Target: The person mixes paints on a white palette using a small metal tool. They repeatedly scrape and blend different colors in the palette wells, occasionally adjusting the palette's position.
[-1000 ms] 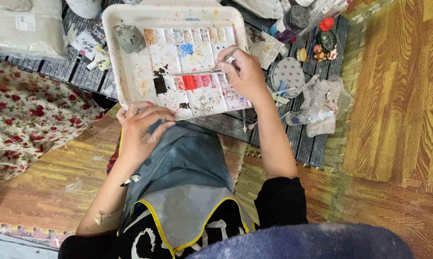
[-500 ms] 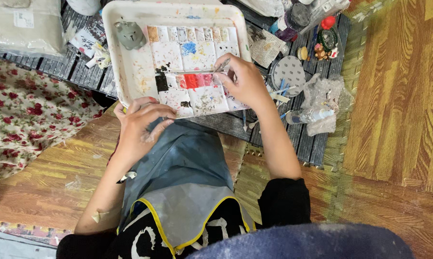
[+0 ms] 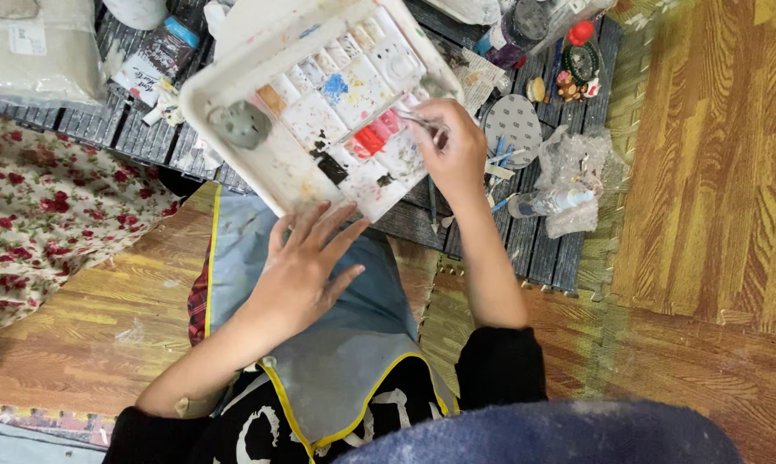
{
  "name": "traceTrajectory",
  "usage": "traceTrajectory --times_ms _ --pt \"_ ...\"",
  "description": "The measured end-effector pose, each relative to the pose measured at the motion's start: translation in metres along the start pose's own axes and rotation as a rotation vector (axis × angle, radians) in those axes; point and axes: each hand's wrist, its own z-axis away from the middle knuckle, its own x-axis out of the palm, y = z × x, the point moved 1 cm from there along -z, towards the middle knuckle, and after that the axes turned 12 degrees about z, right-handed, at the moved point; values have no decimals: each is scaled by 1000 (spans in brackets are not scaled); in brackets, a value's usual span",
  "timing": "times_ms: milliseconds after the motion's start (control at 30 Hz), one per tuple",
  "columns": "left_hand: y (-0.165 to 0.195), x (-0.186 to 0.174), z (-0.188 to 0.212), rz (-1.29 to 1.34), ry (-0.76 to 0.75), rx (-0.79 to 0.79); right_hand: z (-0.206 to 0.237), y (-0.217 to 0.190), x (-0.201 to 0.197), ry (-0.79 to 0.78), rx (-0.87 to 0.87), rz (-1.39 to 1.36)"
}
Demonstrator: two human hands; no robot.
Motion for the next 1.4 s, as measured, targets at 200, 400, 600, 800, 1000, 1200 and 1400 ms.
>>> traceTrajectory --times_ms 200,400,600,800,1000,1200,1400 --pt "-17 8 -14 -112 43 64 11 20 9 72 -64 9" --pt "-23 24 -27 -161 45 142 -5 28 9 41 50 74" --pt "-17 43 -43 -149 80 211 -10 18 2 -12 20 153" --pt "-12 61 -47 -203 88 187 -12 14 -4 -99 216 -134" --pt "-14 71 -56 -239 110 160 -12 14 -4 -71 102 14" --pt "-12 73 -60 -169 122 141 -12 14 0 -79 138 58" --pt "-15 73 -63 -154 106 97 -6 9 6 -33 149 76"
